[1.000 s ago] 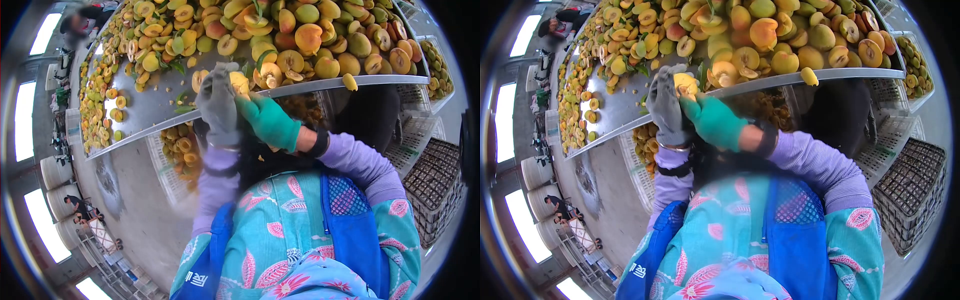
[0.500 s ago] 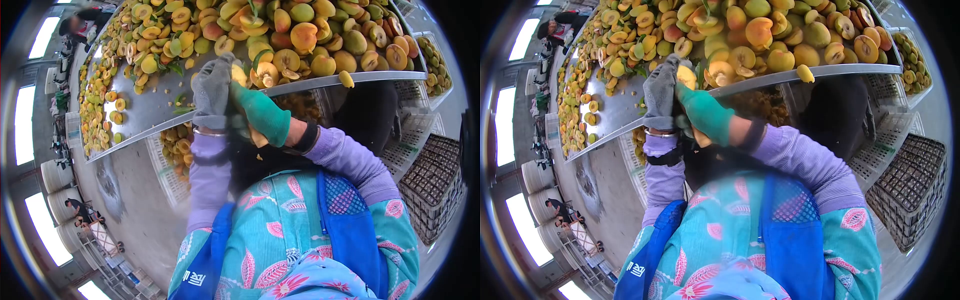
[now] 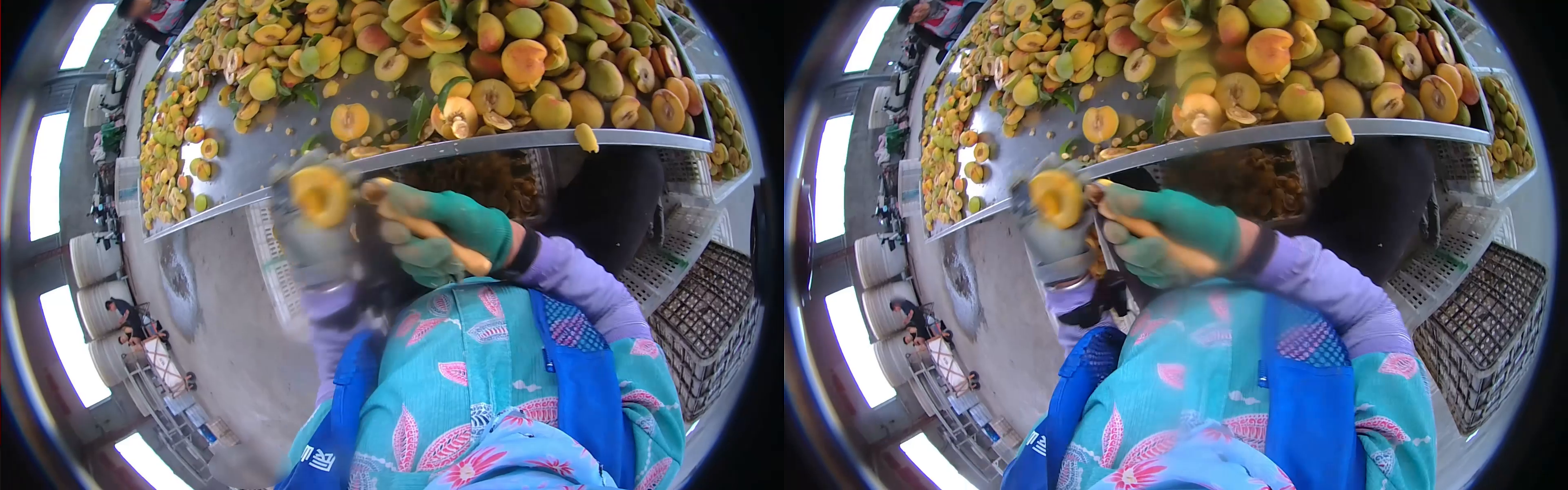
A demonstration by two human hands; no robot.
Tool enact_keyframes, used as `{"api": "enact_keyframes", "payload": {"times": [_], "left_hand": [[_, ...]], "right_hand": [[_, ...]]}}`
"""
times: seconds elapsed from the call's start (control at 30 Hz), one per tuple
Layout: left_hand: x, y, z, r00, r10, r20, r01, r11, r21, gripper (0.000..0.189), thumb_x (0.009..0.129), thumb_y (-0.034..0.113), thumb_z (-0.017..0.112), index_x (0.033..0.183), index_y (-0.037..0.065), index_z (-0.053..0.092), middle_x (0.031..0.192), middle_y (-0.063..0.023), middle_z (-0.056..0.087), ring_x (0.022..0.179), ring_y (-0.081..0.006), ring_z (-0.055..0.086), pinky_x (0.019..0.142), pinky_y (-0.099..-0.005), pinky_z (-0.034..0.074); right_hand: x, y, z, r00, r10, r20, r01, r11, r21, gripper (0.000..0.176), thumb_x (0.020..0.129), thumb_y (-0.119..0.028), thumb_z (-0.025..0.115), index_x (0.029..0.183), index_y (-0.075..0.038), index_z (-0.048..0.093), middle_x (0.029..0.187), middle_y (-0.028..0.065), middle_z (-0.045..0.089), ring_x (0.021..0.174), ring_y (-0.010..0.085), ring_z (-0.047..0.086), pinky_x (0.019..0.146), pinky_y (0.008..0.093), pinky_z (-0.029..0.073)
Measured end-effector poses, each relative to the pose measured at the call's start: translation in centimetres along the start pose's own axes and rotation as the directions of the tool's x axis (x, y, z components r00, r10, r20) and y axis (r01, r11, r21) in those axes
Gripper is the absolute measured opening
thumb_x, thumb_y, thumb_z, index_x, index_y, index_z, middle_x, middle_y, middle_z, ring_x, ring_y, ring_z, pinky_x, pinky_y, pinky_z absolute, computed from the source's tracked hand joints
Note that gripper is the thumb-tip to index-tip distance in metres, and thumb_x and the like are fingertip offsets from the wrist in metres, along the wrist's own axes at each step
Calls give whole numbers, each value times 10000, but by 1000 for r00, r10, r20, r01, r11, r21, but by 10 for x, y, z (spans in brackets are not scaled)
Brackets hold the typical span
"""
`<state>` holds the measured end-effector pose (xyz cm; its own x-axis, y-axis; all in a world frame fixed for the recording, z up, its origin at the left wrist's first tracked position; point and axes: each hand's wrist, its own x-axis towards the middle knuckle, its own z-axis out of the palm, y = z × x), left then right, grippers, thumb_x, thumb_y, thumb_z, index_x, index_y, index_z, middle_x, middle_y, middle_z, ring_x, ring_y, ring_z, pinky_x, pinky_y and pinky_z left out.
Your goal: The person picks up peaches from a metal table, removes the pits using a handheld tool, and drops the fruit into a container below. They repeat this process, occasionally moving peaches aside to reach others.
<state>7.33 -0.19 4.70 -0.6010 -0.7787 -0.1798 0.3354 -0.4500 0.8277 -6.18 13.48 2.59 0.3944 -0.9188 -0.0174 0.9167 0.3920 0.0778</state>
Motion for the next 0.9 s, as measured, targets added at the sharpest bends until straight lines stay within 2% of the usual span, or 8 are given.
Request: {"api": "enact_keyframes", "payload": {"times": [0.07, 0.17, 0.37, 0.5, 0.6, 0.7, 0.77, 0.9], "left_hand": [[6, 26, -73, 998, -44, -40, 51, 974, 220, 406, 951, 365, 536, 1136, 10, 600, 993, -134, 644, 869, -228, 634, 750, -325, 530], [23, 45, -103, 969, 177, -172, 122, 260, 958, 436, 869, 398, 643, 1095, 25, 616, 1016, -167, 644, 920, -270, 631, 777, -356, 511], [124, 10, -5, 920, -108, 377, -385, -431, 816, 509, 718, 280, 717, 1143, 31, 590, 1040, -233, 629, 940, -386, 602, 830, -425, 480], [143, 7, 2, 959, -260, 116, -202, -334, 921, 554, 741, 206, 723, 1238, 32, 552, 1079, -161, 613, 890, -291, 628, 822, -350, 511], [96, -13, -2, 982, -86, 167, -74, 640, 765, 448, 793, 129, 699, 1201, 12, 556, 1097, -180, 619, 949, -329, 632, 837, -383, 517], [78, -44, -22, 919, 93, 382, -354, 619, 701, 349, 858, 53, 649, 1187, -10, 550, 1085, -130, 613, 952, -220, 625, 803, -331, 525], [53, -36, 8, 725, 244, 644, -688, 204, 696, 316, 860, 47, 649, 1153, -21, 553, 1028, -130, 625, 934, -214, 632, 779, -302, 525], [50, -48, 13, 756, 340, 560, -643, 226, 732, 237, 915, 113, 591, 1106, -27, 569, 977, -127, 635, 849, -205, 646, 756, -296, 527]], "right_hand": [[-8, 4, -5, 996, 11, -92, -2, 995, 95, 281, 993, -435, 461, 971, -161, 517, 570, -59, 444, 460, 83, 431, 407, 255, 364], [-14, -7, -50, 924, -36, -380, 55, 998, 39, 342, 986, -454, 461, 886, -130, 500, 536, -59, 414, 425, 75, 414, 390, 244, 354], [-11, -7, -17, 729, -337, -596, 84, 908, -411, 405, 959, -520, 490, 876, -124, 508, 561, -21, 445, 414, 105, 413, 374, 250, 349], [-10, -18, -28, 664, -500, -556, 123, 806, -579, 368, 962, -481, 511, 843, -133, 518, 564, -26, 430, 410, 100, 389, 373, 250, 333], [9, -9, -36, 556, -828, -79, -97, 30, -995, 394, 983, -412, 463, 917, -29, 530, 757, 172, 577, 656, 362, 551, 600, 423, 443], [22, -12, -16, 572, -820, -26, -316, -191, -929, 417, 993, -406, 437, 969, -2, 539, 834, 255, 634, 765, 451, 612, 666, 486, 476], [23, -13, -19, 566, -824, -36, -335, -190, -923, 439, 992, -429, 434, 979, -2, 534, 812, 261, 628, 773, 454, 611, 672, 491, 479], [23, -8, -35, 575, -818, 16, -309, -235, -922, 473, 997, -453, 411, 1010, 5, 528, 800, 269, 621, 771, 453, 612, 676, 489, 489]]}}
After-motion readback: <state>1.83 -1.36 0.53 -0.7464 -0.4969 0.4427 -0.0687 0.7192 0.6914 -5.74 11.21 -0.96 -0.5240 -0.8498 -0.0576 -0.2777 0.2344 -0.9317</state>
